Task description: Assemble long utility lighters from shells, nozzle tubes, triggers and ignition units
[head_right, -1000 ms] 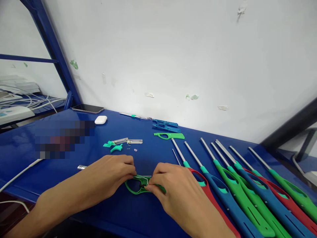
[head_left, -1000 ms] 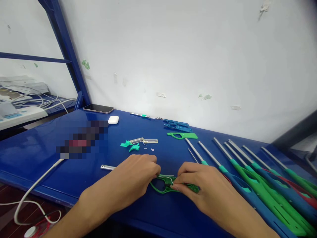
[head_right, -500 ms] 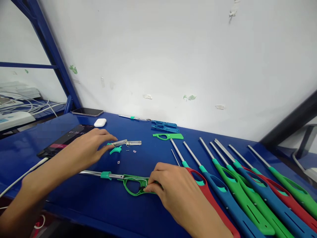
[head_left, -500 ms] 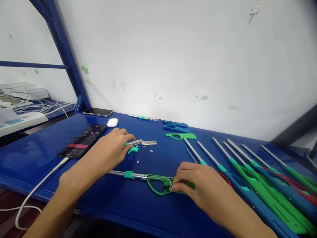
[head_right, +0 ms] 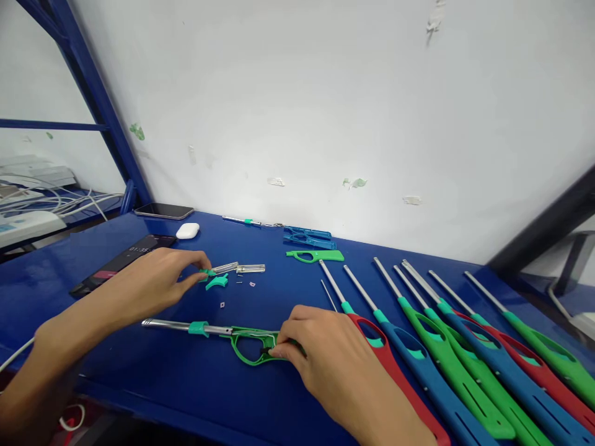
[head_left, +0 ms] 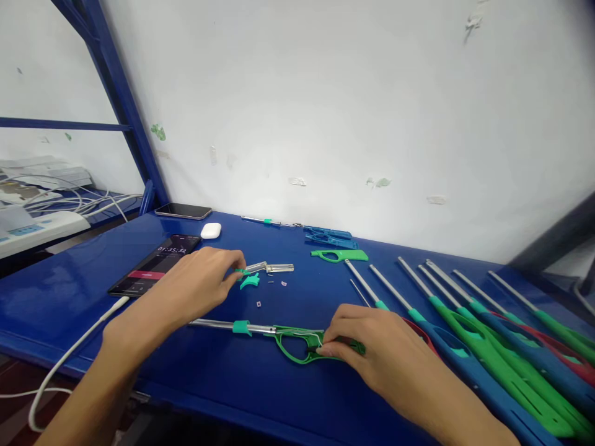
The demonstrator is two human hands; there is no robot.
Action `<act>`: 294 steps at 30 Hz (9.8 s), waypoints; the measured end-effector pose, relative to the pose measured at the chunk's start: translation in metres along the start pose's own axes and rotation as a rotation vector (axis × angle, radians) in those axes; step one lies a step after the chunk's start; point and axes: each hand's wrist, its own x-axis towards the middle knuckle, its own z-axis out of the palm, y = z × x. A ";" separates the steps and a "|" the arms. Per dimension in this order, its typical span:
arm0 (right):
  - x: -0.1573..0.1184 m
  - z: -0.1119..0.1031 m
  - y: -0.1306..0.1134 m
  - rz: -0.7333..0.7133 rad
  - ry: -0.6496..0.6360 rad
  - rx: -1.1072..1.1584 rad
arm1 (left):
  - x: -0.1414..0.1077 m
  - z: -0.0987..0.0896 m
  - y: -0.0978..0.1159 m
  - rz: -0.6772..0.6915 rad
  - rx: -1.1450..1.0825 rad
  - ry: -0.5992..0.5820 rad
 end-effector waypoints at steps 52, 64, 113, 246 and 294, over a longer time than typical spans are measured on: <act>-0.023 0.053 0.023 -0.264 0.444 0.060 | -0.053 0.049 0.069 0.739 -0.323 0.332; -0.023 0.054 0.026 -0.301 0.427 0.092 | -0.058 0.056 0.070 0.667 -0.289 0.262; -0.032 0.051 0.022 -0.334 0.430 0.002 | -0.062 0.065 0.062 0.614 -0.375 0.278; 0.142 -0.052 0.068 -0.153 -0.074 -0.654 | -0.069 0.061 0.070 0.528 -0.388 0.025; -0.036 -0.049 0.018 -0.114 0.383 -0.084 | 0.061 0.029 0.035 0.576 0.376 -0.059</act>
